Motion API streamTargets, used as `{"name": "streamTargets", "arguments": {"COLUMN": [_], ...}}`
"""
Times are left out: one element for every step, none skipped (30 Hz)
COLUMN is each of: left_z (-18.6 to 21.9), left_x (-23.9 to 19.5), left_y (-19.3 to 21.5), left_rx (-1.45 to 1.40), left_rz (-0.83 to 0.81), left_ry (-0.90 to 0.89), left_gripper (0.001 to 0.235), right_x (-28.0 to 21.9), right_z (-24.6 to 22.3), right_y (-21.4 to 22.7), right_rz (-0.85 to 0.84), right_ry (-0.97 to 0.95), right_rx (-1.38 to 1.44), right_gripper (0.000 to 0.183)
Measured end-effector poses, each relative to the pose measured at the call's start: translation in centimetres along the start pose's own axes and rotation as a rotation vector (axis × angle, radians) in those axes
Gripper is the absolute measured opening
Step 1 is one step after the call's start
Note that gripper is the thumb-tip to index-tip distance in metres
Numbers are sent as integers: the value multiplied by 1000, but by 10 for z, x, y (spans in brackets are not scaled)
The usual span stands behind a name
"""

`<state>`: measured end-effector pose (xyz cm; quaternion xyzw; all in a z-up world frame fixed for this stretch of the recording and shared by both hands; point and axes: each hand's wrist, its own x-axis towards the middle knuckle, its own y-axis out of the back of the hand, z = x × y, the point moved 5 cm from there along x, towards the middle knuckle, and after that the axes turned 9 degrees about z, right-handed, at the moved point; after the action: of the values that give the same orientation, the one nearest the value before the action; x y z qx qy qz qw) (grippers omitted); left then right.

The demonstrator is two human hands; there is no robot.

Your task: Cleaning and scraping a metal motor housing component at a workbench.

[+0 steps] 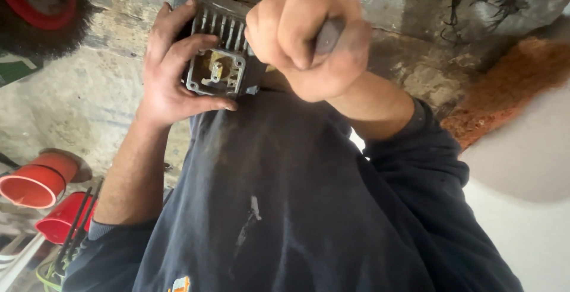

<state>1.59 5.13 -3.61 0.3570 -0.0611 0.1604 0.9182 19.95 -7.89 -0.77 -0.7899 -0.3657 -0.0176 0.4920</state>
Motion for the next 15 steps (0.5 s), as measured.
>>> {"name": "streamTargets", "arguments": {"left_z": [1, 1, 0, 0, -1, -1, -2, -1, -1, -1, -1, -1, -1, -2, -4], "left_x": [0, 0, -1, 0, -1, -2, -2, -2, -2, -1, -1, -2, -2, -3, -4], "left_y": [-1, -1, -1, -1, -1, -1, -1, -1, -1, -1, -1, 0, 2, 3, 3], "left_rx": [16, 16, 19, 24, 26, 20, 14, 11, 16, 21, 19, 9, -2, 2, -2], "left_rz": [-9, -10, -17, -21, -19, -18, -17, -18, -19, -20, -21, -10, 1, 3, -3], "left_ry": [2, 4, 0, -7, -7, -4, -1, -1, -1, -4, -6, 9, 25, 27, 26], "left_gripper": [96, 96, 96, 96, 96, 97, 97, 97, 96, 96, 96, 96, 96, 96, 96], "right_x": [1, 2, 3, 6, 5, 4, 2, 3, 3, 4, 6, 8, 10, 11, 11], "right_z": [1, -2, -5, -8, -8, -8, -8, -6, -6, -5, -10, -14, -18, -17, -15], "right_y": [-1, 3, 6, 9, 3, -4, -11, -9, -7, -6, -4, -2, -1, -8, -16], "right_rz": [4, 6, -3, -16, -18, -31, -43, -42, -52, -64, -63, -63, -62, -64, -74], "right_ry": [34, 33, 42, 52, 53, 34, 14, 14, 40, 68, 71, 65, 59, 58, 50], "right_rx": [-6, -6, 3, 14, 15, 18, 21, 18, 3, -13, -15, -18, -20, -15, -6], "right_gripper": [59, 59, 58, 57, 57, 57, 57, 57, 57, 57, 57, 56, 55, 55, 56]}}
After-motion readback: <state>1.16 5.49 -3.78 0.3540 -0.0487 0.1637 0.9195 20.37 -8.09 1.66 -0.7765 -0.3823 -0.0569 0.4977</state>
